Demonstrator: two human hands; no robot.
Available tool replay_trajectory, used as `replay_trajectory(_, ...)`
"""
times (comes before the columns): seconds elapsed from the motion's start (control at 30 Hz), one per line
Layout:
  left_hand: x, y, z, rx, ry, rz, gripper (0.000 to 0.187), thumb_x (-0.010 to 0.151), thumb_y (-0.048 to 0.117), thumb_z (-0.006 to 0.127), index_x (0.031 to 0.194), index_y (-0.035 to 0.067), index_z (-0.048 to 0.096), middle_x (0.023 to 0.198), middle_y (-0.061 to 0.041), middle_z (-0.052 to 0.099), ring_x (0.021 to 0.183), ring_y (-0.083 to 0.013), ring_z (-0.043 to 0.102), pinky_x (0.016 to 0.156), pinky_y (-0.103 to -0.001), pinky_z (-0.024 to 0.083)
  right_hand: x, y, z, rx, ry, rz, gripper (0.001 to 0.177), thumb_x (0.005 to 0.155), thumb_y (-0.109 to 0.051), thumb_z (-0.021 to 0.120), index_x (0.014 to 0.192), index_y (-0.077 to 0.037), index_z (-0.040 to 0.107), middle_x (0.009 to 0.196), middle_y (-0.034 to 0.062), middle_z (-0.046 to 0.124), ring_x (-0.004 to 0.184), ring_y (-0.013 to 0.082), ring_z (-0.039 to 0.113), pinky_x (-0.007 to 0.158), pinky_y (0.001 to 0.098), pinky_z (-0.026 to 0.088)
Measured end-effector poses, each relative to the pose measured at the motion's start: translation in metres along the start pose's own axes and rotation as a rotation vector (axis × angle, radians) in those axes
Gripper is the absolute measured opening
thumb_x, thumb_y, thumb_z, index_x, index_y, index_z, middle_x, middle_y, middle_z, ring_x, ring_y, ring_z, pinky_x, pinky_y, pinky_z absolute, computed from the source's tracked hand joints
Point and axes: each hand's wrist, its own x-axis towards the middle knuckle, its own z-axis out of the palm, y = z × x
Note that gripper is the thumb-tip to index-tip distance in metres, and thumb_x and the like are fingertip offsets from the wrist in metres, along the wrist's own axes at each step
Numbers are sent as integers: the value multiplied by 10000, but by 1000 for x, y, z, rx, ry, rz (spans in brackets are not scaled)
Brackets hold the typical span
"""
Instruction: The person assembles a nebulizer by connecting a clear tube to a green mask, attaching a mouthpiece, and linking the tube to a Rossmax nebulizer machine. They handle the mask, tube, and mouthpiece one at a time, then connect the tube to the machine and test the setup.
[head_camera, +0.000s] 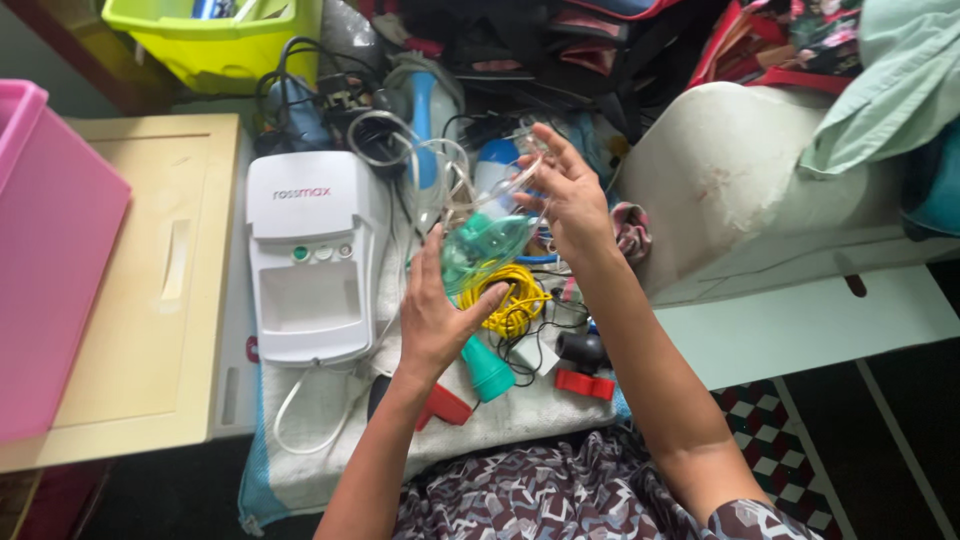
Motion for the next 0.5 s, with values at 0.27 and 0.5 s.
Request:
replay_trajectory(0.27, -6, 35, 7, 854, 344, 398, 973, 748, 642, 780, 1485, 123, 411, 1403, -265, 495, 1263, -448, 527, 991, -573, 473, -61, -29, -5, 341, -55, 93, 461, 1020, -79, 569, 1459, -32, 436, 1220, 165, 675, 1161, 274, 681, 890, 343, 614)
replay_trajectory(0.5, -12, 38, -18, 157, -110, 25, 706, 734, 478, 877, 1233, 65, 594, 1040, -127, 644, 907, -248, 683, 756, -409, 577, -63, -37, -24, -99, -172, 21, 396, 970, -108, 616, 1357, -74, 537, 1107, 72, 710, 989, 121, 692, 730, 249, 597)
